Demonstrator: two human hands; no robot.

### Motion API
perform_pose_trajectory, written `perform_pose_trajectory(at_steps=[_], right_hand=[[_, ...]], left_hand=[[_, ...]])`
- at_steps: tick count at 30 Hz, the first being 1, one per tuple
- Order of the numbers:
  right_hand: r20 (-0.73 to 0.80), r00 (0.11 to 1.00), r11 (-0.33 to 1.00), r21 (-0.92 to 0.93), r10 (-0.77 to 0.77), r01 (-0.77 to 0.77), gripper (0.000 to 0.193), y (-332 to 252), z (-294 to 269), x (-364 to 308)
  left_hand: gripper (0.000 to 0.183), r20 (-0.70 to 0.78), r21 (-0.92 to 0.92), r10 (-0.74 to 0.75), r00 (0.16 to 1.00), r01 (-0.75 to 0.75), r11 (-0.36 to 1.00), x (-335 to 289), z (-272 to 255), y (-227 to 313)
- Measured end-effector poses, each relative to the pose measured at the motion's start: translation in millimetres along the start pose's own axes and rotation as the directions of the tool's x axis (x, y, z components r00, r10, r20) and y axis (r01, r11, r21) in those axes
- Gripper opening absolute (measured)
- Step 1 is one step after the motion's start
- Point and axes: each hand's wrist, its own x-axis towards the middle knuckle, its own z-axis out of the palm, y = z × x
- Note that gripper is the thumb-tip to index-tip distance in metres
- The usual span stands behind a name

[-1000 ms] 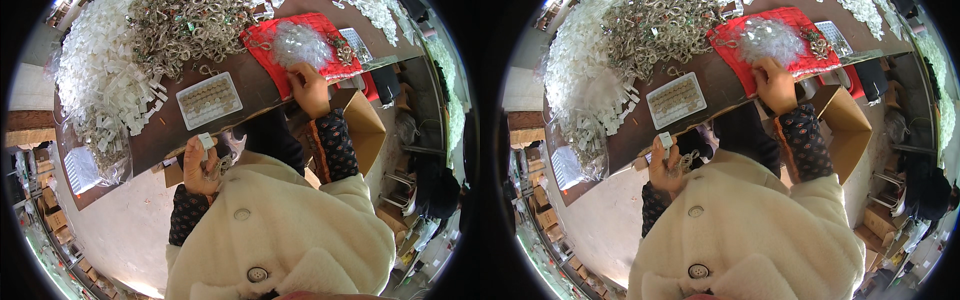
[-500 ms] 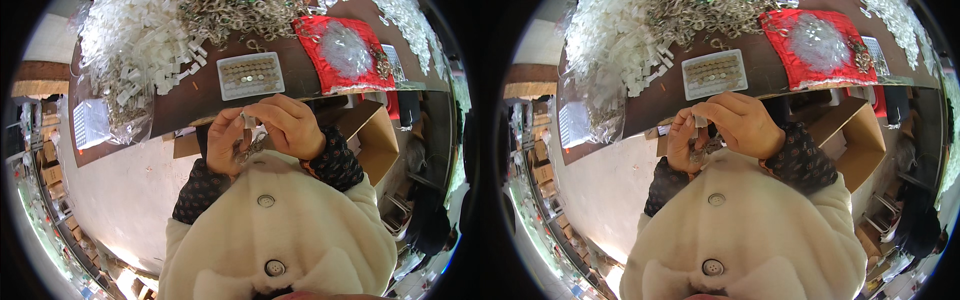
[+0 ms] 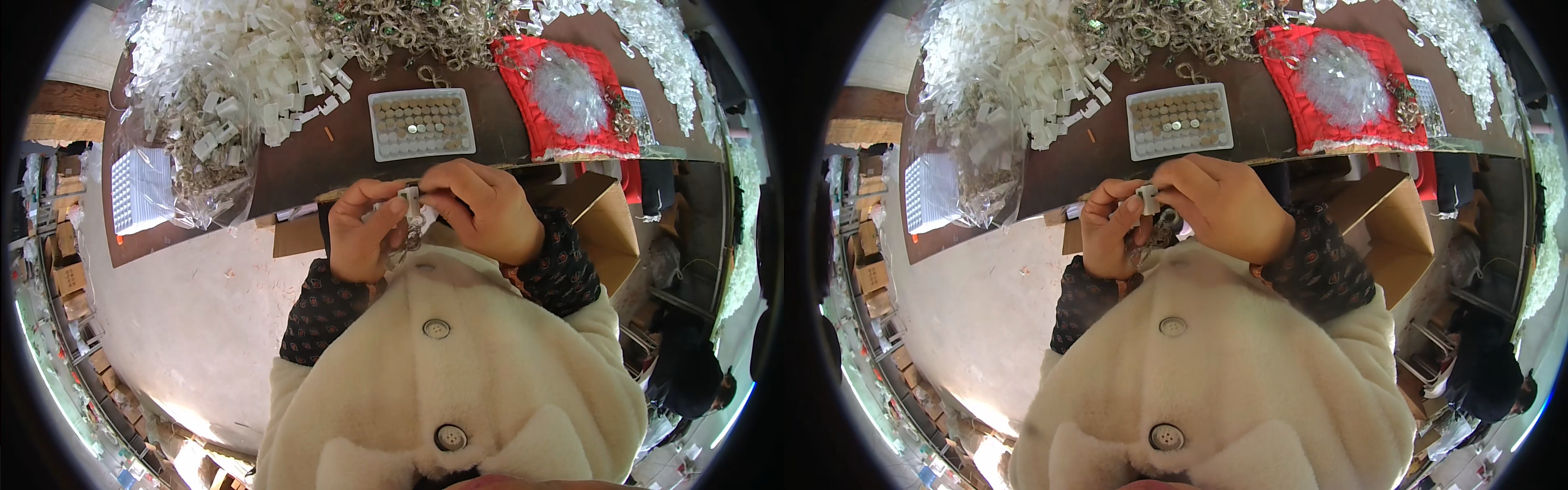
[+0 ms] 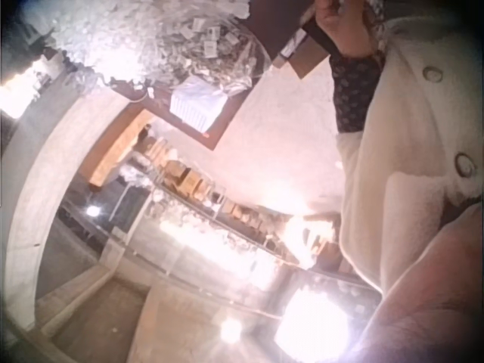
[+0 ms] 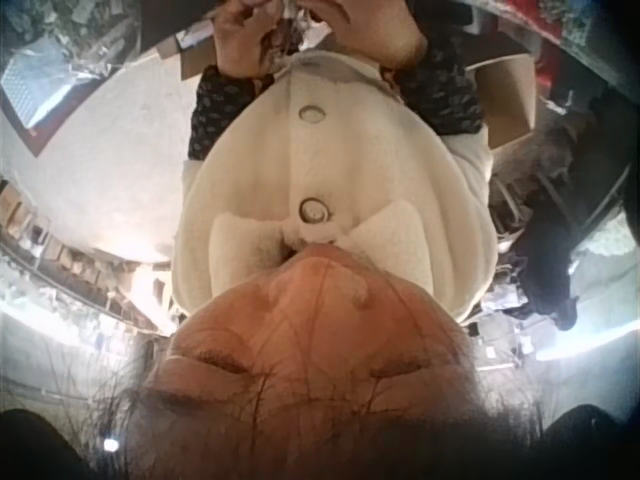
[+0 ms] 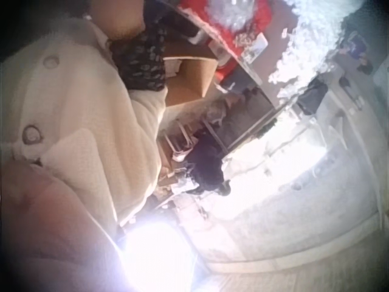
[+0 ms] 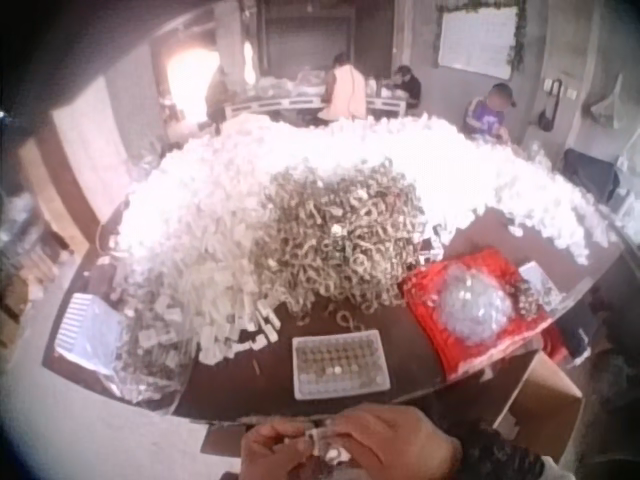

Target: The person assembles small electronic components by inserting cylindrical parts into white plastic housings and securing them with metal clips. They repeatedly pick parts from a tray and a red pouch, fit them into the housings, and place the completed units on the table.

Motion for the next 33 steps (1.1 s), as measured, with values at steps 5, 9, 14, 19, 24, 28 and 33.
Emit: perform_pose_trajectory(at_steps=[5, 9, 14, 19, 24, 28, 33], right_hand=[[0.018, 1.000, 0.999, 0.032, 0.024, -0.024, 0.009, 3.6, -1.1, 1.0], [0.098, 0.991, 0.987, 0.126, 0.092, -0.104, 0.010, 16.0, -7.2, 11.0], [-0.174, 0.976, 0.894, -0.405, 0.132, -0.193, 0.016, 76.1, -11.5, 64.4], [-0.026, 0.917, 0.616, -0.733, 0.398, -0.288, 0.026, 109.8, -1.0, 94.7], [0.029, 0.945, 0.591, -0.786, 0.325, -0.180, 0.019, 118.9, -1.5, 95.4], [0.098, 0.994, 0.637, -0.770, 0.056, 0.040, 0.012, 120.9, -24.6, 76.6], [0.146, 0.989, 0.704, -0.704, 0.023, 0.087, 0.010, 106.3, -56.1, 35.0]], left_hand=[[0.016, 0.025, 0.008, -0.035, 0.999, 0.035, 0.999, 1.1, -5.3, -3.2], [0.022, 0.080, -0.054, -0.055, 0.995, 0.060, 0.997, 9.6, -11.9, -6.3], [0.032, 0.085, -0.286, -0.152, 0.985, 0.170, 0.943, 14.8, -18.2, -6.9], [0.031, 0.136, -0.310, -0.101, 0.986, 0.139, 0.940, 13.0, -25.0, -10.1], [0.024, 0.163, -0.291, -0.102, 0.981, 0.147, 0.945, 15.2, -33.3, -11.6], [0.020, 0.156, -0.313, -0.134, 0.979, 0.178, 0.933, 15.1, -35.1, -11.0], [0.016, 0.137, -0.340, -0.140, 0.981, 0.180, 0.923, 16.4, -33.3, -13.4]])
